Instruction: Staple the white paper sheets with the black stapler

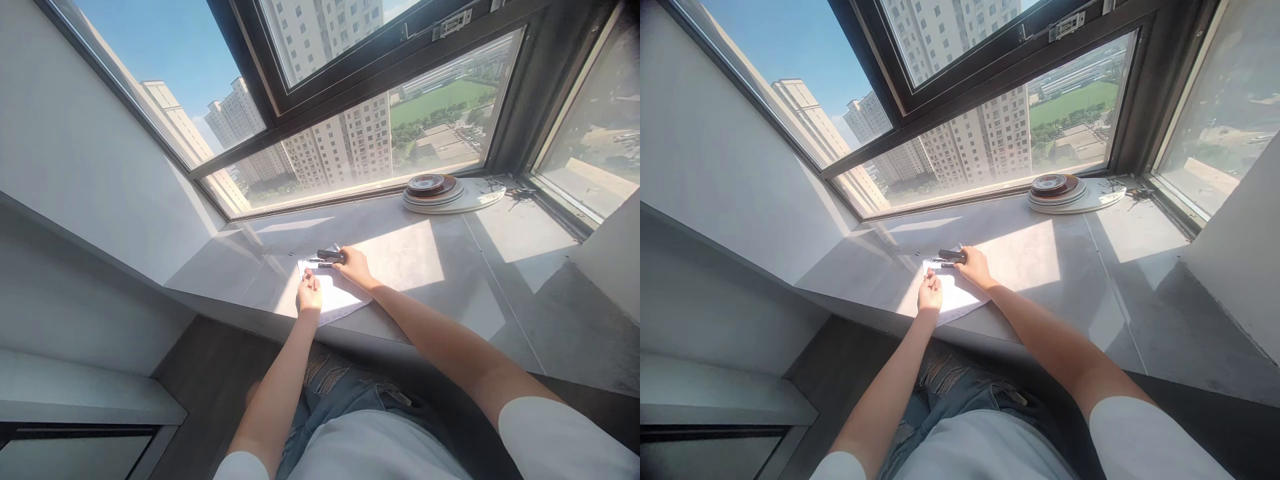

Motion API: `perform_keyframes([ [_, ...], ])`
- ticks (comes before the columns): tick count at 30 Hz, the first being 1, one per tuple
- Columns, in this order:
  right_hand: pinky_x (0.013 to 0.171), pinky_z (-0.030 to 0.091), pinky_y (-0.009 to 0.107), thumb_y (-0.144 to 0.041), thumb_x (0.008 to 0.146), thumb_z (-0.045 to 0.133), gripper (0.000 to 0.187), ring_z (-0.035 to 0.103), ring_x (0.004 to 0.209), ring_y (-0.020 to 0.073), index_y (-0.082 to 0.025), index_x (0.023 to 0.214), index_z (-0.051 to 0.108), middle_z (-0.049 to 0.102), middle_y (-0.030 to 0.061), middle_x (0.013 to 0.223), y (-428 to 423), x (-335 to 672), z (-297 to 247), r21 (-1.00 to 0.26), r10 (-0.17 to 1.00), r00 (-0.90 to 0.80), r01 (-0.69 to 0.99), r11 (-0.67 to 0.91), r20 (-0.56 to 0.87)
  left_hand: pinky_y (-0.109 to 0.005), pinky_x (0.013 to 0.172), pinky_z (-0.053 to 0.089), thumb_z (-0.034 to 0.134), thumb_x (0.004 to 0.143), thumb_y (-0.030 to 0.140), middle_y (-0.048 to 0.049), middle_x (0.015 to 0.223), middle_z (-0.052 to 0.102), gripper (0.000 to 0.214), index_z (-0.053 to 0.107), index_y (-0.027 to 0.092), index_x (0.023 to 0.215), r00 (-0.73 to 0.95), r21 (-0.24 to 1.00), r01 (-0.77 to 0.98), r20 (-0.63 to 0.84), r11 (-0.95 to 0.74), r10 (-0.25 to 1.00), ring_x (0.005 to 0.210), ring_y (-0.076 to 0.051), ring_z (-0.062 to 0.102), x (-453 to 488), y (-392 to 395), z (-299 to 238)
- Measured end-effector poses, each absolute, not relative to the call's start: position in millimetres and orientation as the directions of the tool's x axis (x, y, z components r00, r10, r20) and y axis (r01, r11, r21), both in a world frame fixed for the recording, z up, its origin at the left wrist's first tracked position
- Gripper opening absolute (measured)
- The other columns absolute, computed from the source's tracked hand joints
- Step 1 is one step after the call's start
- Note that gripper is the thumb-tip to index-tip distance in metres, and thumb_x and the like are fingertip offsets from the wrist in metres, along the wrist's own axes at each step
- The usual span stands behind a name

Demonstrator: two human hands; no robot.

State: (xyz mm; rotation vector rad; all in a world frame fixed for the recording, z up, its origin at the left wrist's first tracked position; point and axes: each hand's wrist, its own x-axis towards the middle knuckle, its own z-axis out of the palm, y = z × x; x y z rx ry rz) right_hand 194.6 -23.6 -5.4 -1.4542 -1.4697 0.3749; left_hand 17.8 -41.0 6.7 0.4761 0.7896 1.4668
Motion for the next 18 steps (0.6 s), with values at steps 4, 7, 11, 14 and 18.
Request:
perform_keyframes([
  [4,0.074,0.044,0.032,-0.032,0.078,0.084,0.023,0.066,0.085,0.0236,-0.021,0.093,0.071,0.076,0.0053,0.093,-23,194,-6,-0.785,0.905,0.138,0.560,0.264,0.403,-0.017,0.040,0.030,0.039,0.118,0.025,0.0055,0.066,0.039,0.030,0.064,0.018,0.104,0.023,0.748,-0.651,-0.152,0.131,0.988,0.043,-0.008,0.025,16,-47,12],
  [7,0.072,0.042,0.031,-0.033,0.076,0.087,0.026,0.063,0.080,0.0219,-0.020,0.089,0.069,0.073,0.0038,0.087,-24,191,-6,-0.786,0.921,0.061,0.544,0.293,0.385,-0.017,0.038,0.025,0.052,0.115,0.031,0.0079,0.059,0.026,0.028,0.062,0.018,0.091,0.124,0.780,-0.591,-0.163,0.205,0.979,0.042,-0.008,0.021,15,-50,14],
  [11,0.070,0.040,0.030,-0.026,0.073,0.084,0.026,0.058,0.076,0.0192,-0.020,0.083,0.061,0.067,0.0010,0.082,-23,191,-8,-0.782,0.932,-0.034,0.534,0.322,0.361,-0.015,0.038,0.020,0.064,0.109,0.036,0.0094,0.057,0.021,0.039,0.051,0.019,0.077,0.266,0.823,-0.486,-0.182,0.294,0.947,0.042,-0.007,0.018,8,-50,14],
  [14,0.071,0.041,0.030,-0.021,0.072,0.079,0.027,0.055,0.075,0.0184,-0.022,0.083,0.054,0.063,-0.0007,0.082,-20,193,-10,-0.770,0.923,-0.121,0.518,0.373,0.366,-0.014,0.038,0.018,0.064,0.109,0.042,0.0106,0.057,0.019,0.046,0.044,0.020,0.073,0.340,0.857,-0.409,-0.177,0.314,0.924,0.042,-0.006,0.015,4,-49,13],
  [18,0.078,0.044,0.033,-0.041,0.078,0.081,0.037,0.053,0.083,0.0208,-0.023,0.089,0.051,0.060,0.0009,0.090,-22,199,-3,-0.750,0.883,-0.160,0.475,0.461,0.442,-0.015,0.037,0.014,0.069,0.106,0.044,0.0121,0.056,0.016,0.051,0.038,0.021,0.071,0.350,0.865,-0.384,-0.188,0.324,0.918,0.041,-0.005,0.011,2,-49,11],
])
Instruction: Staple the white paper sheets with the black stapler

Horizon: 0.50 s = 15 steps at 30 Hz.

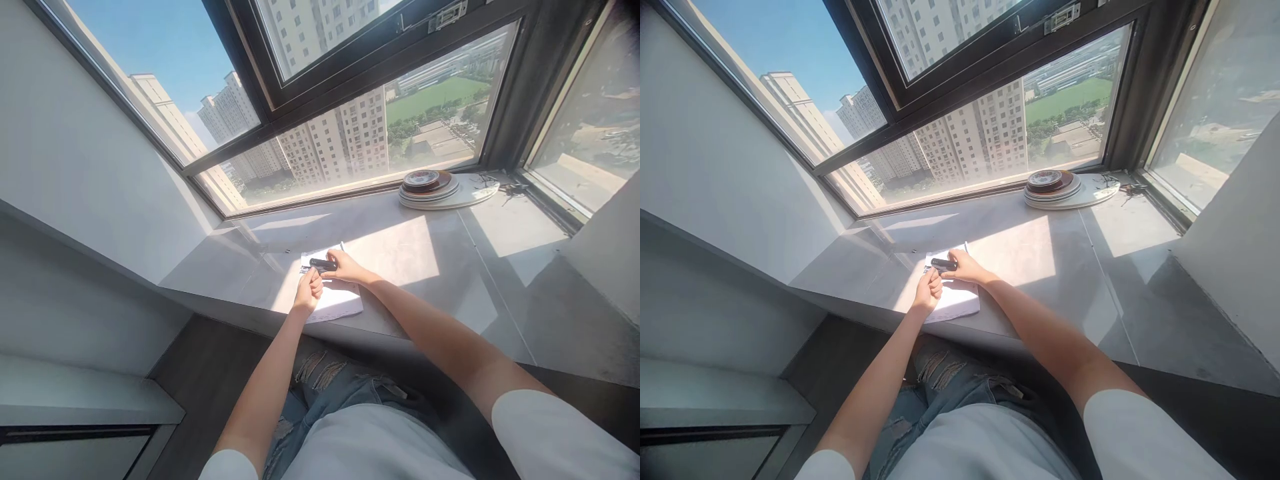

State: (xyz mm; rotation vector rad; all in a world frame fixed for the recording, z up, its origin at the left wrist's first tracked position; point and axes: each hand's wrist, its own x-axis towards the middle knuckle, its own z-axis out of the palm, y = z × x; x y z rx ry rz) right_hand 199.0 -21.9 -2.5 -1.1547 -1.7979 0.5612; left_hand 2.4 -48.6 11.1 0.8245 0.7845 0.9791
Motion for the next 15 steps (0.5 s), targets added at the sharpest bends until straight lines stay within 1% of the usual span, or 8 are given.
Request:
perform_keyframes([
  [2,0.086,0.045,0.037,-0.053,0.089,0.074,0.038,0.051,0.091,0.0223,-0.024,0.093,0.051,0.059,0.0026,0.096,-25,203,6,-0.735,0.826,-0.090,0.410,0.540,0.557,-0.015,0.037,0.013,0.073,0.103,0.046,0.0125,0.056,0.016,0.055,0.035,0.022,0.072,0.344,0.867,-0.379,-0.193,0.324,0.919,0.041,-0.005,0.012,3,-48,10],
  [4,0.089,0.045,0.038,-0.058,0.097,0.065,0.037,0.049,0.093,0.0223,-0.024,0.091,0.051,0.057,0.0023,0.093,-29,205,15,-0.726,0.771,-0.029,0.315,0.611,0.636,-0.015,0.037,0.013,0.078,0.099,0.048,0.0129,0.056,0.016,0.060,0.031,0.023,0.072,0.336,0.868,-0.376,-0.199,0.325,0.920,0.041,-0.004,0.013,3,-48,9],
  [5,0.088,0.045,0.038,-0.059,0.098,0.065,0.039,0.049,0.091,0.0217,-0.024,0.089,0.051,0.055,0.0016,0.090,-32,206,18,-0.730,0.761,-0.041,0.254,0.634,0.647,-0.015,0.038,0.012,0.080,0.097,0.048,0.0130,0.055,0.017,0.062,0.030,0.023,0.072,0.334,0.868,-0.374,-0.203,0.328,0.920,0.040,-0.003,0.014,3,-48,8],
  [8,0.082,0.048,0.035,-0.062,0.090,0.076,0.042,0.053,0.087,0.0201,-0.022,0.087,0.061,0.056,0.0012,0.089,-38,203,25,-0.770,0.754,-0.224,0.024,0.638,0.618,-0.015,0.039,0.011,0.088,0.090,0.046,0.0127,0.056,0.024,0.063,0.032,0.022,0.073,0.346,0.867,-0.357,-0.222,0.347,0.911,0.041,-0.002,0.016,3,-49,6],
  [10,0.082,0.051,0.035,-0.061,0.086,0.082,0.042,0.058,0.088,0.0200,-0.021,0.089,0.067,0.061,0.0024,0.093,-42,200,25,-0.808,0.739,-0.348,-0.111,0.579,0.577,-0.015,0.040,0.011,0.089,0.088,0.042,0.0128,0.056,0.025,0.058,0.037,0.021,0.075,0.376,0.864,-0.333,-0.245,0.377,0.894,0.040,-0.001,0.017,3,-51,6],
  [11,0.082,0.052,0.036,-0.060,0.084,0.084,0.042,0.060,0.088,0.0203,-0.021,0.089,0.069,0.063,0.0030,0.093,-43,199,25,-0.823,0.738,-0.375,-0.154,0.546,0.560,-0.015,0.040,0.011,0.089,0.088,0.041,0.0132,0.055,0.024,0.055,0.039,0.021,0.076,0.396,0.862,-0.318,-0.259,0.396,0.881,0.040,-0.002,0.017,3,-52,7],
  [13,0.082,0.054,0.036,-0.059,0.080,0.088,0.042,0.062,0.086,0.0203,-0.021,0.085,0.071,0.065,0.0030,0.090,-43,198,25,-0.844,0.757,-0.377,-0.186,0.503,0.534,-0.015,0.040,0.011,0.087,0.090,0.039,0.0142,0.054,0.019,0.048,0.043,0.021,0.078,0.434,0.856,-0.287,-0.285,0.431,0.855,0.039,-0.003,0.016,2,-55,8],
  [15,0.079,0.054,0.036,-0.058,0.076,0.091,0.042,0.062,0.081,0.0193,-0.020,0.082,0.073,0.065,0.0021,0.085,-43,199,26,-0.864,0.777,-0.381,-0.175,0.472,0.502,-0.014,0.040,0.011,0.085,0.091,0.038,0.0148,0.053,0.017,0.044,0.046,0.021,0.079,0.465,0.852,-0.263,-0.300,0.453,0.833,0.038,-0.003,0.016,2,-57,8],
])
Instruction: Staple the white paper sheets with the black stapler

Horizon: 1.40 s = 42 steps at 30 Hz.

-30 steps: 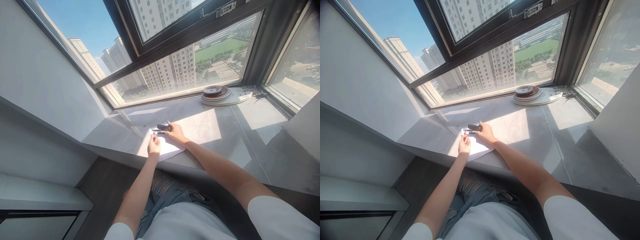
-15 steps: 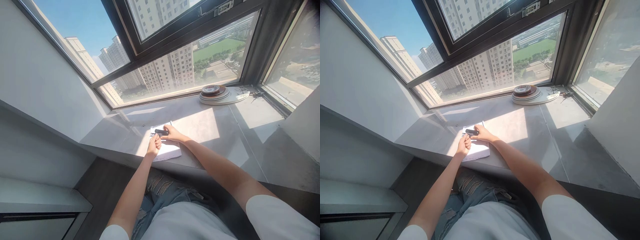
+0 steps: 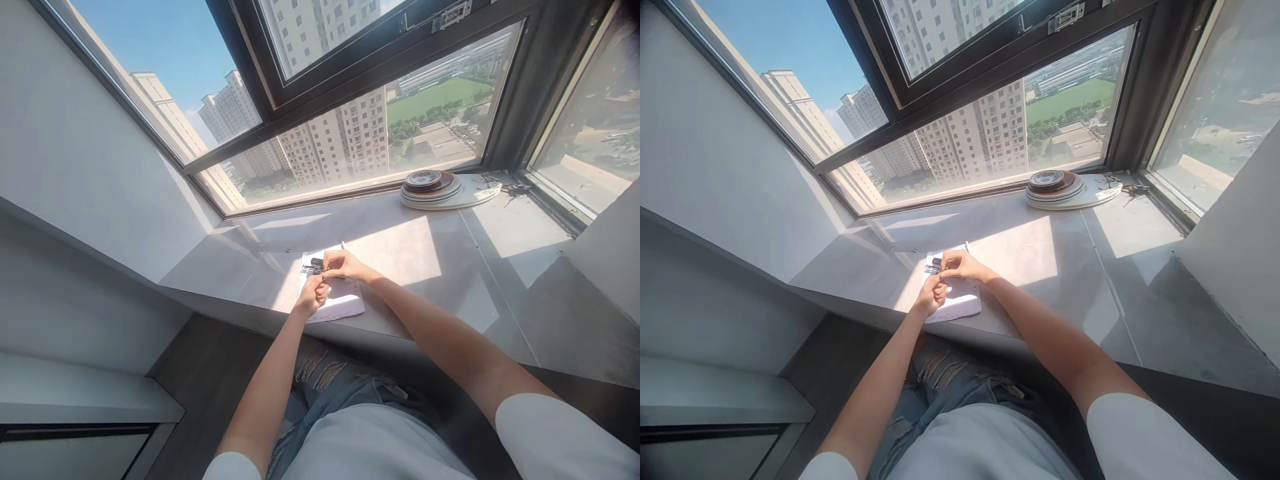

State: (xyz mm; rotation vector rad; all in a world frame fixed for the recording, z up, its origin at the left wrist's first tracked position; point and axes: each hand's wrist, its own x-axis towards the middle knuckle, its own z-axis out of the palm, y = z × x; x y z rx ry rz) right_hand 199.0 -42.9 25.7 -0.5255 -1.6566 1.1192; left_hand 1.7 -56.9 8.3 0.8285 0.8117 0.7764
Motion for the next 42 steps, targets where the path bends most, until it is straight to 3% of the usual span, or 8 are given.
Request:
perform_keyframes([
  [10,0.046,0.047,0.025,-0.050,0.069,0.096,0.043,0.061,0.054,0.0114,-0.019,0.096,0.081,0.081,0.0076,0.102,-45,209,25,-0.944,0.803,-0.497,-0.159,0.288,0.328,-0.015,0.040,0.012,0.088,0.089,0.045,0.0131,0.050,0.017,0.065,0.031,0.023,0.069,0.501,0.848,-0.236,-0.313,0.475,0.807,0.039,-0.004,0.016,-2,-52,1],
  [14,0.047,0.050,0.027,-0.052,0.073,0.094,0.041,0.062,0.048,0.0113,-0.017,0.090,0.083,0.083,0.0092,0.100,-46,208,26,-0.945,0.810,-0.487,-0.189,0.268,0.327,-0.015,0.041,0.014,0.085,0.092,0.051,0.0122,0.050,0.017,0.068,0.028,0.023,0.069,0.501,0.845,-0.240,-0.314,0.477,0.807,0.040,-0.005,0.015,-2,-52,2],
  [17,0.050,0.050,0.030,-0.056,0.076,0.091,0.041,0.061,0.049,0.0130,-0.018,0.090,0.084,0.082,0.0093,0.094,-36,215,25,-0.933,0.907,-0.232,-0.170,0.318,0.351,-0.015,0.041,0.015,0.077,0.097,0.060,0.0103,0.049,0.018,0.073,0.022,0.023,0.066,0.499,0.848,-0.249,-0.301,0.467,0.812,0.040,-0.005,0.016,-2,-53,3],
  [20,0.063,0.056,0.034,-0.053,0.086,0.081,0.035,0.068,0.062,0.0184,-0.020,0.096,0.084,0.082,0.0098,0.096,-21,236,15,-0.941,0.916,0.234,0.172,0.292,0.327,-0.016,0.041,0.013,0.071,0.100,0.063,0.0092,0.047,0.017,0.076,0.019,0.023,0.062,0.528,0.868,-0.230,-0.269,0.440,0.806,0.040,-0.005,0.015,-2,-54,2],
  [23,0.080,0.057,0.040,-0.036,0.088,0.077,0.020,0.074,0.081,0.0278,-0.017,0.087,0.083,0.081,0.0143,0.091,-8,259,-2,-0.879,0.851,0.438,0.474,0.056,0.290,-0.016,0.041,0.013,0.071,0.100,0.061,0.0091,0.046,0.016,0.077,0.019,0.023,0.059,0.558,0.885,-0.197,-0.253,0.422,0.790,0.040,-0.006,0.014,-2,-54,2],
  [29,0.081,0.053,0.038,-0.020,0.085,0.074,0.009,0.069,0.092,0.0296,-0.018,0.079,0.080,0.078,0.0144,0.089,-1,262,-23,-0.746,0.896,0.322,0.666,0.017,0.307,-0.016,0.041,0.014,0.074,0.098,0.060,0.0098,0.048,0.016,0.077,0.019,0.023,0.060,0.571,0.888,-0.180,-0.255,0.422,0.780,0.041,-0.006,0.015,-4,-54,-1],
  [34,0.096,0.051,0.047,-0.026,0.094,0.069,0.018,0.060,0.115,0.0361,-0.018,0.104,0.081,0.069,0.0211,0.123,1,254,-21,-0.600,0.905,0.216,0.799,0.051,0.365,-0.017,0.040,0.013,0.076,0.093,0.069,0.0099,0.046,0.017,0.079,0.022,0.024,0.057,0.651,0.939,-0.139,-0.153,0.315,0.744,0.041,-0.006,0.015,-3,-55,-2],
  [42,0.104,0.045,0.050,-0.035,0.105,0.052,0.042,0.057,0.121,0.0370,-0.015,0.137,0.070,0.060,0.0215,0.129,18,254,-11,-0.467,0.948,0.222,0.879,-0.093,0.228,-0.022,0.043,0.012,0.067,0.099,0.069,0.0093,0.046,0.020,0.075,0.025,0.024,0.057,0.701,0.975,-0.095,-0.079,0.203,0.709,0.042,-0.007,0.018,-4,-56,-1],
])
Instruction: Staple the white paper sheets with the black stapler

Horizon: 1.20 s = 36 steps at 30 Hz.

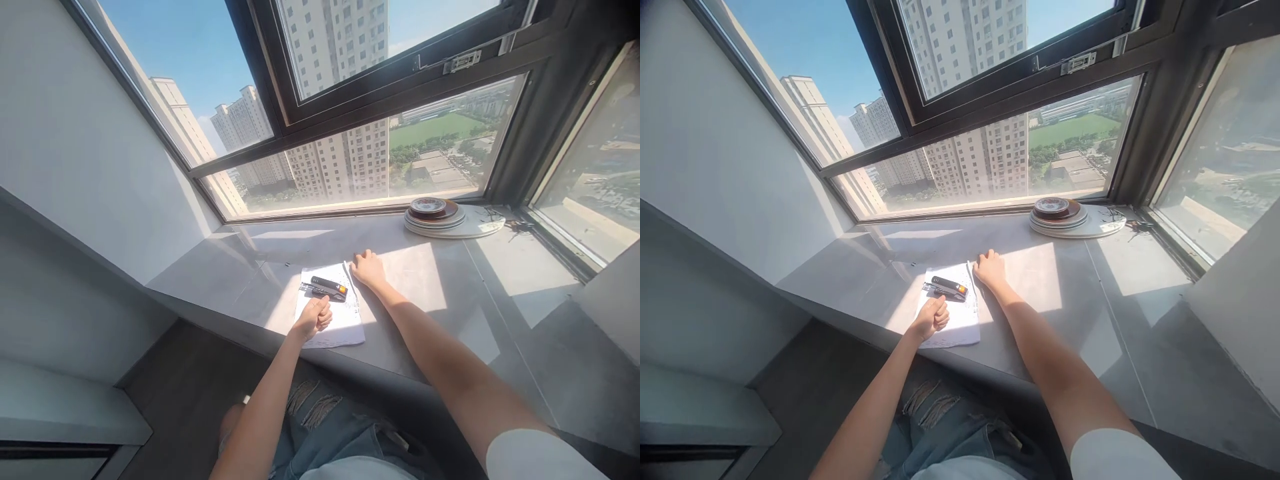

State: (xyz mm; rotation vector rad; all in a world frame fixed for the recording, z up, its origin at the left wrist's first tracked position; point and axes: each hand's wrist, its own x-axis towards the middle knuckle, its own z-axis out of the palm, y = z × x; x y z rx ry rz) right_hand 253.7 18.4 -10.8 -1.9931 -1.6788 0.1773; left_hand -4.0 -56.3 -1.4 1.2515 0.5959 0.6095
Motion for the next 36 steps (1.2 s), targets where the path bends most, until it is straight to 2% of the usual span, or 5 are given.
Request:
perform_keyframes([
  [10,0.097,0.047,0.043,-0.033,0.105,0.049,0.045,0.061,0.117,0.0338,-0.017,0.145,0.063,0.062,0.0183,0.128,19,257,-11,-0.444,0.956,0.200,0.892,-0.086,0.217,-0.025,0.052,0.023,0.052,0.106,0.068,0.0074,0.056,0.022,0.063,0.030,0.023,0.066,0.398,0.952,-0.263,0.254,-0.156,0.882,0.050,-0.010,0.022,-4,-42,28],
  [17,0.083,0.048,0.039,-0.045,0.107,0.048,0.029,0.060,0.090,0.0260,-0.024,0.100,0.066,0.061,0.0080,0.095,14,246,-7,-0.662,0.823,0.093,0.648,0.377,0.560,-0.033,0.070,0.048,0.049,0.106,0.033,-0.0009,0.066,0.046,0.035,0.043,0.025,0.072,-0.079,0.765,0.564,0.426,-0.312,0.901,0.066,-0.020,0.051,-67,70,44],
  [22,0.082,0.049,0.040,-0.063,0.104,0.058,0.040,0.056,0.086,0.0222,-0.024,0.100,0.069,0.062,0.0069,0.100,8,233,4,-0.701,0.769,-0.219,0.319,0.638,0.600,-0.050,0.109,0.051,0.054,0.091,0.009,-0.0162,0.115,0.066,0.017,0.066,0.021,0.093,-0.055,0.654,0.696,0.462,-0.298,0.885,0.118,-0.033,0.064,-80,87,6],
  [27,0.086,0.050,0.041,-0.071,0.086,0.081,0.059,0.057,0.094,0.0231,-0.026,0.123,0.070,0.061,0.0067,0.113,9,232,6,-0.751,0.754,-0.458,0.240,0.615,0.471,-0.054,0.126,0.040,0.051,0.097,0.011,-0.0124,0.168,0.047,0.049,0.065,0.023,0.143,0.120,0.412,0.872,0.341,-0.263,0.932,0.158,-0.036,0.040,-82,100,-13],
  [36,0.084,0.048,0.038,-0.059,0.095,0.077,0.036,0.060,0.091,0.0224,-0.024,0.102,0.076,0.069,0.0059,0.105,13,236,5,-0.838,0.766,-0.520,0.162,0.522,0.377,-0.045,0.117,0.048,0.042,0.100,0.008,-0.0136,0.142,0.065,0.044,0.069,0.020,0.133,0.176,0.357,0.887,0.327,-0.294,0.928,0.134,-0.029,0.061,-83,99,-14],
])
